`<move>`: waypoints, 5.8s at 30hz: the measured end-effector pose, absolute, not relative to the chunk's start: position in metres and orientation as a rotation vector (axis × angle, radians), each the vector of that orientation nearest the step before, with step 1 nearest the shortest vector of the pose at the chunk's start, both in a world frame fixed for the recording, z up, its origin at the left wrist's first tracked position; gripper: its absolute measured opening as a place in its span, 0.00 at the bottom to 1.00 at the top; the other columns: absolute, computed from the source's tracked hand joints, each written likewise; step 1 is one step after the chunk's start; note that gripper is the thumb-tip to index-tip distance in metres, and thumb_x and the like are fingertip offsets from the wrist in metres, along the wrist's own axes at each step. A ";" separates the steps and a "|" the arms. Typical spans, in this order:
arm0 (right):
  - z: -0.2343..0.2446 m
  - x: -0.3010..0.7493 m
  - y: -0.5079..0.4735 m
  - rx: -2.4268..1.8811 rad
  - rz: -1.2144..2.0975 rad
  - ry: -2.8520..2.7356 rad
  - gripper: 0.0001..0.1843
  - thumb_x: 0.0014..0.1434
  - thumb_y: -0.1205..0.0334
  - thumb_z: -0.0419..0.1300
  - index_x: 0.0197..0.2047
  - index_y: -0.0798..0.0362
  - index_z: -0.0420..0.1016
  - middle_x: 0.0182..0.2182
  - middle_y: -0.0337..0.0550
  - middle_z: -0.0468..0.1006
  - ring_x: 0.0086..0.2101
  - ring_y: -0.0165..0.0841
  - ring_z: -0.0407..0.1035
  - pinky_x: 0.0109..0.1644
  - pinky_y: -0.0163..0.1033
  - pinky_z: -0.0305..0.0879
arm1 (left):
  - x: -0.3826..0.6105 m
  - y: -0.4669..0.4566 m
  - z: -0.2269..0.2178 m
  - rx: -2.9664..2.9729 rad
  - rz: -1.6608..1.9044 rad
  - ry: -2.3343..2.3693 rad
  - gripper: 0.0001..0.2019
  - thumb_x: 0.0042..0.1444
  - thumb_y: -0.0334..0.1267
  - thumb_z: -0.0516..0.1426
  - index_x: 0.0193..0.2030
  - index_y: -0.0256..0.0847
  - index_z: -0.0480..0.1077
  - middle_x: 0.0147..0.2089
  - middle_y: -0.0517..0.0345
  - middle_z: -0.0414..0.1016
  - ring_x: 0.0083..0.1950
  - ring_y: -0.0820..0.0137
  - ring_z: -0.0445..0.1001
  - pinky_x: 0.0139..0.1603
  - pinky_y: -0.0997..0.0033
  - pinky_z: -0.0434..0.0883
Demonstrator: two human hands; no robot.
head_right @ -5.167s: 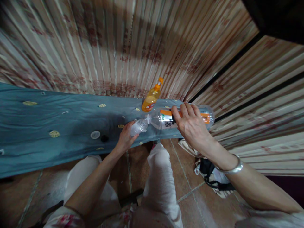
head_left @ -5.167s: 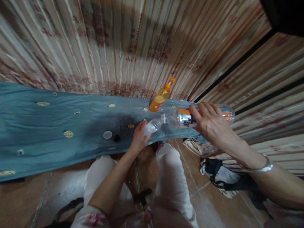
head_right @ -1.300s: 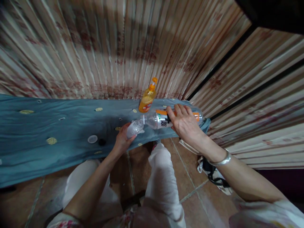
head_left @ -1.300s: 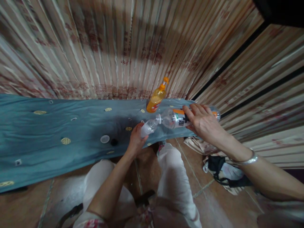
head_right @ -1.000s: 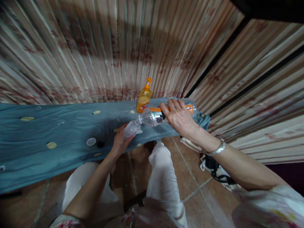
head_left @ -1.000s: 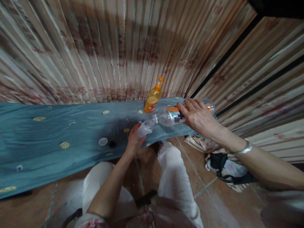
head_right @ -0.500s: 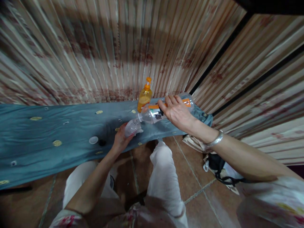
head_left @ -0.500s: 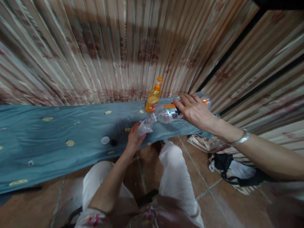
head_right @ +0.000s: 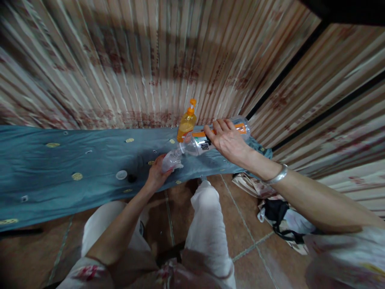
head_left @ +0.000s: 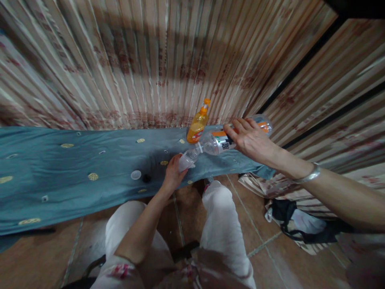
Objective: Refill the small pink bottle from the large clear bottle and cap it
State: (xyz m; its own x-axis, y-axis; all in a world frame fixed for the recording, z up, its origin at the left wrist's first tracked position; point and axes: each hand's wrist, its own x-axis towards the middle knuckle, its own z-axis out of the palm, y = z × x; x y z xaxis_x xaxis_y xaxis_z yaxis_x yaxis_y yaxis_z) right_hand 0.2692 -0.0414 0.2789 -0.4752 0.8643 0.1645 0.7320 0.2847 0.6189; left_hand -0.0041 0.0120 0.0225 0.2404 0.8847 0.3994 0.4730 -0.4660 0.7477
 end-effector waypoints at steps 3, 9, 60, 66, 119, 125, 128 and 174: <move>0.281 0.271 -0.041 1.449 0.978 2.351 0.27 0.73 0.69 0.54 0.72 0.65 0.71 0.62 0.71 0.81 0.61 0.54 0.72 0.68 0.57 0.61 | -0.003 0.012 0.021 2.041 1.138 1.233 0.34 0.58 0.30 0.70 0.70 0.46 0.67 0.71 0.43 0.81 0.71 0.48 0.82 0.75 0.39 0.79; 0.287 0.271 -0.041 1.390 0.972 2.329 0.28 0.72 0.70 0.54 0.73 0.65 0.69 0.65 0.74 0.79 0.63 0.55 0.73 0.68 0.57 0.62 | -0.001 0.009 0.023 2.035 1.142 1.220 0.35 0.58 0.29 0.69 0.71 0.47 0.68 0.71 0.44 0.81 0.71 0.48 0.82 0.75 0.40 0.79; 0.293 0.272 -0.037 1.324 0.974 2.287 0.32 0.71 0.68 0.55 0.75 0.65 0.67 0.61 0.71 0.81 0.61 0.55 0.74 0.67 0.56 0.62 | 0.002 0.008 0.028 1.974 1.133 1.219 0.33 0.58 0.29 0.70 0.69 0.46 0.71 0.70 0.45 0.81 0.70 0.49 0.83 0.75 0.42 0.79; 0.292 0.276 -0.036 1.306 0.993 2.311 0.33 0.69 0.67 0.56 0.76 0.64 0.67 0.61 0.70 0.82 0.61 0.56 0.73 0.66 0.58 0.62 | 0.002 0.007 0.030 1.978 1.119 1.227 0.33 0.57 0.27 0.70 0.69 0.46 0.70 0.69 0.44 0.81 0.70 0.48 0.83 0.76 0.40 0.78; 0.295 0.268 -0.039 1.334 0.987 2.287 0.34 0.67 0.68 0.57 0.75 0.65 0.68 0.60 0.71 0.82 0.60 0.58 0.74 0.65 0.58 0.63 | 0.004 0.008 0.031 1.951 1.137 1.206 0.33 0.56 0.26 0.70 0.67 0.46 0.73 0.69 0.45 0.81 0.69 0.48 0.82 0.75 0.41 0.78; 0.294 0.268 -0.039 1.360 0.968 2.285 0.35 0.67 0.69 0.58 0.76 0.65 0.67 0.61 0.71 0.82 0.61 0.57 0.74 0.66 0.57 0.62 | 0.004 0.008 0.032 1.944 1.137 1.196 0.32 0.56 0.26 0.70 0.67 0.44 0.72 0.69 0.43 0.81 0.69 0.48 0.82 0.75 0.42 0.78; 0.294 0.267 -0.039 1.357 0.974 2.278 0.35 0.67 0.69 0.58 0.75 0.66 0.68 0.60 0.71 0.82 0.60 0.57 0.74 0.66 0.58 0.63 | 0.004 0.008 0.031 1.949 1.138 1.195 0.32 0.56 0.26 0.69 0.67 0.45 0.72 0.68 0.44 0.81 0.69 0.49 0.83 0.75 0.42 0.78; 0.298 0.259 -0.040 1.325 1.043 2.219 0.31 0.71 0.71 0.52 0.75 0.67 0.67 0.56 0.67 0.82 0.57 0.54 0.74 0.63 0.54 0.63 | 0.005 0.010 0.028 1.974 1.134 1.192 0.32 0.56 0.27 0.68 0.68 0.45 0.71 0.69 0.44 0.81 0.69 0.48 0.82 0.75 0.40 0.78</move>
